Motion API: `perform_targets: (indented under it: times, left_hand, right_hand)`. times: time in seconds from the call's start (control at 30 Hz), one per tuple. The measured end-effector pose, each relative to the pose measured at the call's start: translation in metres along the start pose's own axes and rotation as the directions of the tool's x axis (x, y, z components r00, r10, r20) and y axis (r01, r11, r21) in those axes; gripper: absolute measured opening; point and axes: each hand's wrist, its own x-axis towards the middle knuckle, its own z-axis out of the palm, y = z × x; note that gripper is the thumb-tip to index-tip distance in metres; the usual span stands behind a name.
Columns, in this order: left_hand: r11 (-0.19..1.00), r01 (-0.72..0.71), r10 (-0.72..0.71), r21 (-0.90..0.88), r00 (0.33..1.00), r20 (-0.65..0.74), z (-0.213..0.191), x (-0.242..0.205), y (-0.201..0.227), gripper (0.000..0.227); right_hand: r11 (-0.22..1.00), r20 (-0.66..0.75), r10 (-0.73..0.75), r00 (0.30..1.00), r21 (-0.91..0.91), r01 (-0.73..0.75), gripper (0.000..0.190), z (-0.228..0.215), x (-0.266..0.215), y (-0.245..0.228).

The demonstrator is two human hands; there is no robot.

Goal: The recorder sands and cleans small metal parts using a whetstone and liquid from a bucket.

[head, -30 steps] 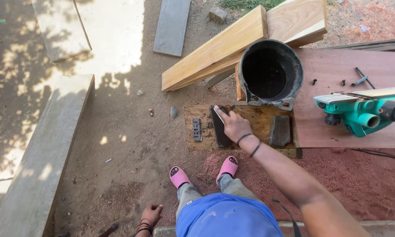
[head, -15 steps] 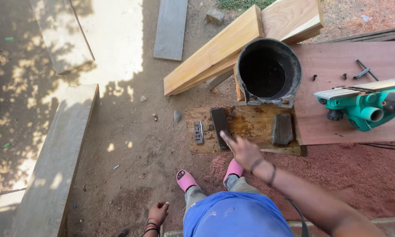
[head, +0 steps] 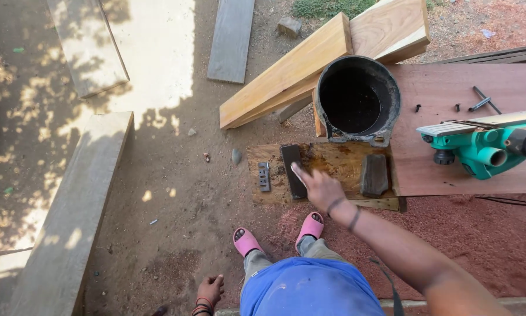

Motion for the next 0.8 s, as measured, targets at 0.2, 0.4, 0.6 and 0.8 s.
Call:
perform_targets:
  times: [0.2,0.4,0.6,0.8]
  left_hand:
    - [0.954,-0.137,0.137,0.267,0.990,0.016,-0.004,0.008,-0.010,0.047]
    - [0.998,-0.045,0.044,0.049,0.999,0.018,0.000,0.008,-0.003,0.044]
    - [0.973,-0.165,0.162,0.161,0.986,0.033,-0.008,0.010,0.016,0.046]
    - [0.966,-0.115,0.115,0.232,0.993,0.017,0.005,0.011,0.012,0.047]
  right_hand:
    - [0.996,-0.195,-0.071,0.978,-0.067,0.059,0.069,0.009,-0.016,-0.007]
    - [0.999,-0.188,-0.045,0.981,0.001,0.046,0.058,0.020,0.042,0.014]
    - [0.995,-0.171,-0.097,0.981,-0.047,0.090,0.056,0.011,-0.025,-0.007]
    - [0.995,-0.265,-0.090,0.960,-0.057,0.078,0.060,0.021,0.051,0.016]
